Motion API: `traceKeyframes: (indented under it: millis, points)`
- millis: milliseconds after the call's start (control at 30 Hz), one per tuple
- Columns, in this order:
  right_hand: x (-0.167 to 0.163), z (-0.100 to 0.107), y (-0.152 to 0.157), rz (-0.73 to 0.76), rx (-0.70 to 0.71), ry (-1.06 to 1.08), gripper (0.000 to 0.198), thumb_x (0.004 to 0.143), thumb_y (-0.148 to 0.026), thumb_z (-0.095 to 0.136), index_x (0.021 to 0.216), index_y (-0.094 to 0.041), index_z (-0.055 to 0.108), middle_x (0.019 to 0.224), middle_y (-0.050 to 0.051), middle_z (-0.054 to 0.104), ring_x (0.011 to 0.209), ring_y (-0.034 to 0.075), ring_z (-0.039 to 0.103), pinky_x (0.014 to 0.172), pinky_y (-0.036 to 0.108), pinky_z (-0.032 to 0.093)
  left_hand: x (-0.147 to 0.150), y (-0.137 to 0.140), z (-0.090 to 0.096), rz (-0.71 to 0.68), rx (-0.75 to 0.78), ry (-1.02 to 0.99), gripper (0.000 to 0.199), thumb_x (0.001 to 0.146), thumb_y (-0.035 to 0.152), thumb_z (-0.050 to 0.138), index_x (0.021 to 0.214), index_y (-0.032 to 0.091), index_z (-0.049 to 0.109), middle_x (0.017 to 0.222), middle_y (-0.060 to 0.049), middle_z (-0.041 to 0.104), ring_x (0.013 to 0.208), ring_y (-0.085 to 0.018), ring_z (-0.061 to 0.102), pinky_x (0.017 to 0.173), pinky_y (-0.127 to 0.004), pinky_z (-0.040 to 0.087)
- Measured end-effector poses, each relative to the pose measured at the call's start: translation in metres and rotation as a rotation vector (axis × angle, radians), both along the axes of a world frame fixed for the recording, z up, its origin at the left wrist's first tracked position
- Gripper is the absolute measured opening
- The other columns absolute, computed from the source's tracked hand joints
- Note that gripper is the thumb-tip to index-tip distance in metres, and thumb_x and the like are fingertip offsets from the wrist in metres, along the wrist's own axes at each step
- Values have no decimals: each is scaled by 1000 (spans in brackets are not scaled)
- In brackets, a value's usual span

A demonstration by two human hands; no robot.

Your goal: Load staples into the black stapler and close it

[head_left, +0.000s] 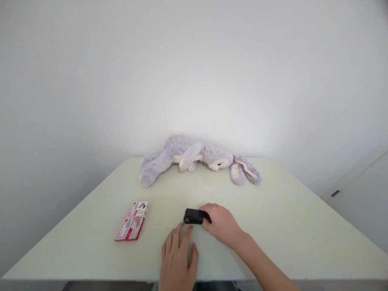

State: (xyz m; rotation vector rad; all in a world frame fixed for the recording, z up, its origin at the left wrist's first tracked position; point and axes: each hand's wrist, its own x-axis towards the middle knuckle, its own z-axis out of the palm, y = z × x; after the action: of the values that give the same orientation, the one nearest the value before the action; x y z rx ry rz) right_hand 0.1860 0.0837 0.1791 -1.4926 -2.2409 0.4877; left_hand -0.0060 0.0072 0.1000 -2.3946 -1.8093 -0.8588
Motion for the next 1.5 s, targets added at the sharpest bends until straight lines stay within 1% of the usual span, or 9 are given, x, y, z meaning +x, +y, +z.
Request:
traceKeyframes:
  millis: [167, 300, 533, 733, 967, 1100, 1267, 1333, 1500]
  points:
    - [24, -1, -2, -30, 23, -11, 37, 85, -13, 55, 117, -25, 72, 113, 4, 74, 106, 20, 66, 93, 28, 45, 19, 15, -7, -38, -11, 114, 62, 98, 30, 50, 158, 32, 35, 160, -5, 43, 148, -32, 35, 117, -58, 35]
    - [9, -5, -3, -63, 88, 12, 41, 88, -13, 59, 126, -25, 68, 127, 5, 69, 121, 21, 57, 107, 31, 40, 23, 18, -10, -30, -22, 156, 60, 99, 34, 50, 157, 31, 37, 161, -5, 42, 147, -34, 37, 119, -62, 30]
    - [-25, -1, 11, -103, 147, 38, 16, 82, -26, 77, 97, -25, 74, 106, 8, 63, 108, 29, 54, 92, 42, 43, 24, 15, -7, 0, -37, 186, 50, 98, 36, 49, 147, 29, 53, 158, -6, 47, 146, -34, 40, 119, -64, 27]
    - [15, 15, 11, -53, 146, 172, 12, 95, -31, 64, 104, -23, 65, 93, 2, 60, 88, 19, 56, 80, 31, 45, 28, 15, -2, 55, -31, 139, 63, 95, 34, 52, 156, 35, 37, 162, -2, 41, 143, -34, 43, 119, -67, 23]
    - [79, -29, -9, -384, -62, 691, 44, 94, -59, 55, 114, -21, 60, 90, 3, 63, 79, 19, 56, 66, 28, 45, 27, 15, 1, 35, -25, 91, 67, 94, 31, 55, 157, 35, 35, 161, -5, 43, 141, -36, 44, 118, -71, 20]
    - [88, -50, -14, -469, -160, 773, 55, 90, -68, 53, 113, -18, 59, 73, -2, 56, 59, 15, 48, 52, 26, 39, 28, 17, -3, 17, -14, 67, 64, 95, 31, 54, 156, 32, 38, 161, -8, 43, 142, -35, 43, 119, -71, 19]
    - [86, -51, -27, -514, -227, 833, 64, 89, -69, 52, 127, -18, 54, 73, -3, 56, 53, 14, 46, 47, 26, 36, 14, 17, 3, -19, -2, 27, 43, 95, 25, 51, 138, 28, 57, 156, -6, 48, 144, -31, 40, 122, -66, 20]
    - [88, -52, -37, -597, -216, 839, 72, 86, -71, 52, 135, -19, 50, 70, -4, 55, 50, 14, 45, 46, 26, 34, -7, 18, 11, 91, 15, -5, 37, 96, 26, 50, 131, 27, 62, 150, -7, 53, 139, -30, 45, 119, -61, 28]
    - [90, -69, -69, -676, -232, 800, 71, 84, -74, 51, 130, -20, 56, 61, -5, 47, 53, 17, 47, 50, 29, 36, -79, 14, 24, 645, 11, 37, 43, 101, 38, 44, 140, 27, 58, 139, -13, 54, 121, -38, 51, 97, -62, 46]
